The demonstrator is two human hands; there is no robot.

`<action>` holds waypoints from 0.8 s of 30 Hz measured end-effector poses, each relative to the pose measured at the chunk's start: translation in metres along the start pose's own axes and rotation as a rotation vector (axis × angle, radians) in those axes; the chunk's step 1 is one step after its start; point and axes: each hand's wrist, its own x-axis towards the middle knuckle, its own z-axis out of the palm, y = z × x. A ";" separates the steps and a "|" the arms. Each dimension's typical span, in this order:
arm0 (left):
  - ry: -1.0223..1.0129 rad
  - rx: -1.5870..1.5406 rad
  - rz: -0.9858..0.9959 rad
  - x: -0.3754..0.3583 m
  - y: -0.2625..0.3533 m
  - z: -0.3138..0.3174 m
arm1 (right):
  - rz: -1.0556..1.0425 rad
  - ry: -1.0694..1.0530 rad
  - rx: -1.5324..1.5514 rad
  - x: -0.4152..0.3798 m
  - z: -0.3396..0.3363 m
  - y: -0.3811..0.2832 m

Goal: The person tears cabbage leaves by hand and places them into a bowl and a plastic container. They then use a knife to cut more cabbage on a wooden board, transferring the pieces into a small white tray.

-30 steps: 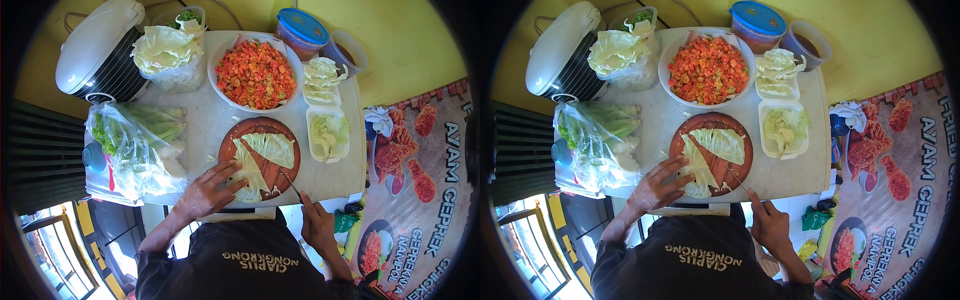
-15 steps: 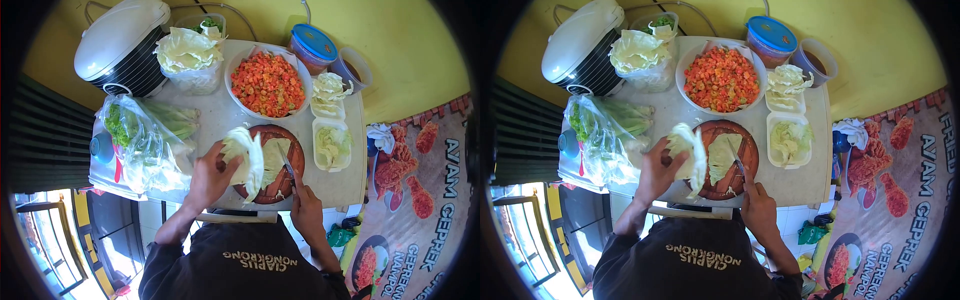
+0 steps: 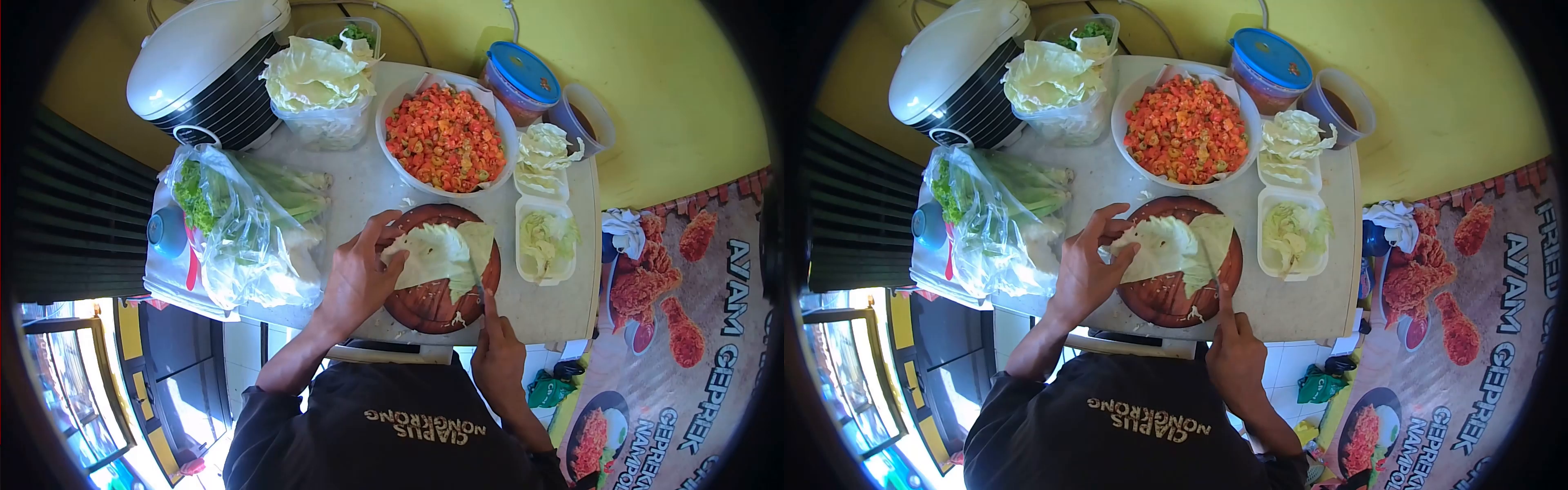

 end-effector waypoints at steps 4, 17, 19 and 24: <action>0.038 -0.052 -0.139 -0.002 0.001 0.002 | 0.036 0.113 0.155 -0.001 -0.009 -0.006; 0.118 -0.078 -0.120 -0.003 -0.003 0.020 | -0.143 -0.129 -0.020 0.040 0.008 -0.049; 0.112 -0.072 -0.159 -0.002 0.000 0.020 | -0.161 -0.110 0.009 0.041 0.014 -0.052; 0.154 -0.063 -0.229 -0.006 0.000 0.030 | -0.176 -0.156 0.035 0.046 0.011 -0.053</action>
